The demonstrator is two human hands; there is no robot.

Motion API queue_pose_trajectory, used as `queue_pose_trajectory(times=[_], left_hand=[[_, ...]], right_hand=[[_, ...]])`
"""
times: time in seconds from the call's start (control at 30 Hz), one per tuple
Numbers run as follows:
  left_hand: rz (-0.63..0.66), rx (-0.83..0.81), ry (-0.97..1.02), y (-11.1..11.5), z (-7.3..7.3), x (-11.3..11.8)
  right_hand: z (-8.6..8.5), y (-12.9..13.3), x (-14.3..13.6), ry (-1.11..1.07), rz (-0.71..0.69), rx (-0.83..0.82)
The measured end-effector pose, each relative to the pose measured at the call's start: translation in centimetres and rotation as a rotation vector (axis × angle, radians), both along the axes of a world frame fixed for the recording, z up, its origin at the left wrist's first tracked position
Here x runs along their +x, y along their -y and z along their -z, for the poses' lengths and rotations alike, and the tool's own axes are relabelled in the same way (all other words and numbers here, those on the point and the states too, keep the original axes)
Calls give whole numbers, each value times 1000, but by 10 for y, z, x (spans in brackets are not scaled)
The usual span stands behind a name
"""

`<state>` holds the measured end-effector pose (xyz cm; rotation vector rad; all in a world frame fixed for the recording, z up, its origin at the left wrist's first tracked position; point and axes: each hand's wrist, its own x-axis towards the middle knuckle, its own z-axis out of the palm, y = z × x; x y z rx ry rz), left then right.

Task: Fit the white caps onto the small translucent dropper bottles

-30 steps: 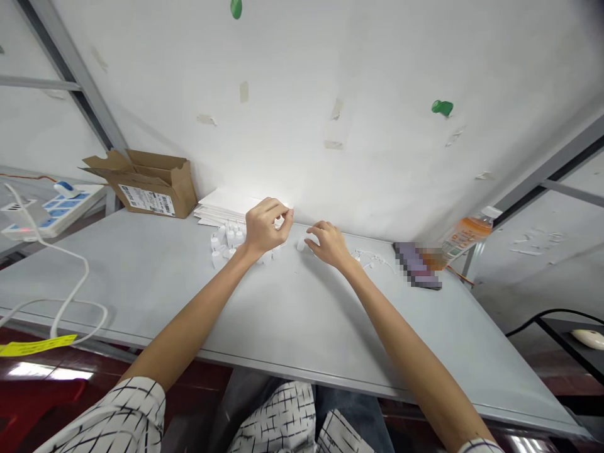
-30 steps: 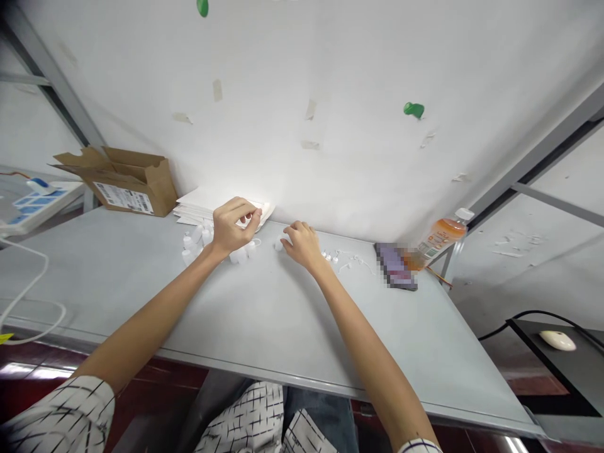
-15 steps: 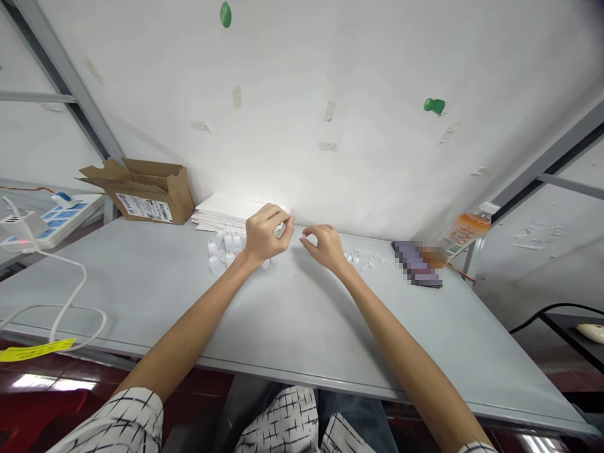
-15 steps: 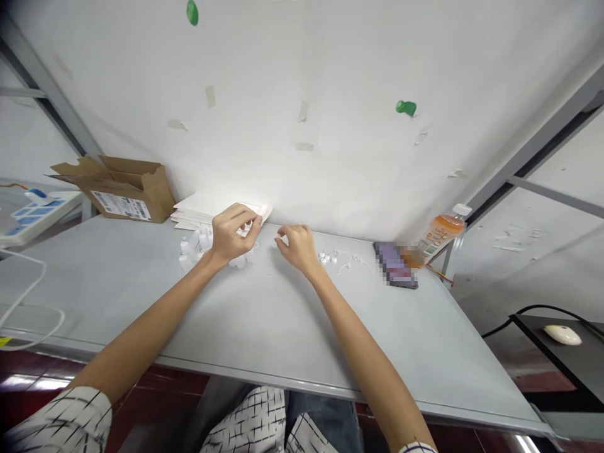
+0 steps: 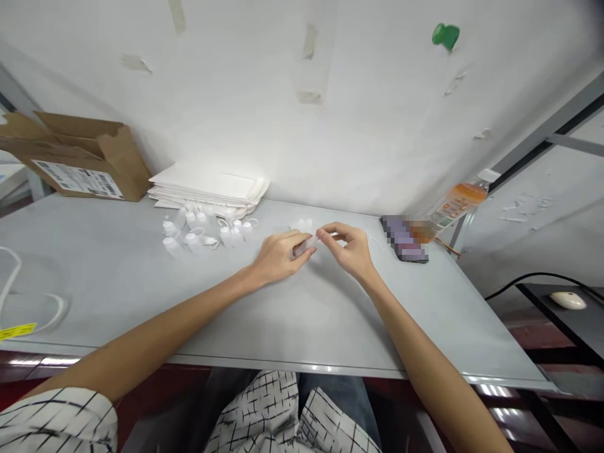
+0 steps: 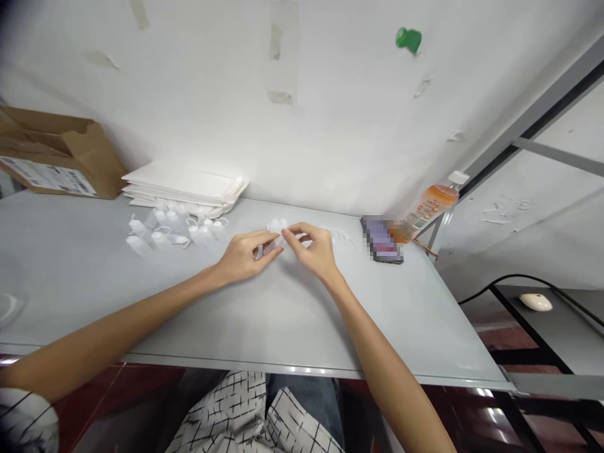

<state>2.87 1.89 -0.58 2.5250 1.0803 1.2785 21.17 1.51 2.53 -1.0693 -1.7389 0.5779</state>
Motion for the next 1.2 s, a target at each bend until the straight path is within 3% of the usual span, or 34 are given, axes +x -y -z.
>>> queue_pose_trajectory(times=[0.07, 0.2, 0.33, 0.53, 0.63, 0.77, 0.9, 1.0, 1.2], left_hand=[[14, -35, -7, 1, 4, 1], [16, -54, -60, -2, 8, -2], [25, -101, -135, -7, 8, -5], [31, -159, -172, -7, 6, -6], [25, -229, -220, -5, 4, -6], [32, -280, -256, -4, 1, -6], [20, -283, -263, -5, 3, -6], [8, -281, -252, -6, 5, -7], [22, -242, -200, -7, 10, -6]], right_hand=[[1, -10, 16, 16, 119, 27], [3, -33, 59, 248, 479, 119], [8, -44, 97, 371, 677, 23], [8, -44, 117, 445, 727, -110], [5, -42, 113, 539, 668, -213], [6, -39, 104, 643, 459, -390], [7, -38, 102, 660, 366, -404], [5, -38, 104, 523, 304, -408], [-5, -31, 92, 30, 19, -528]])
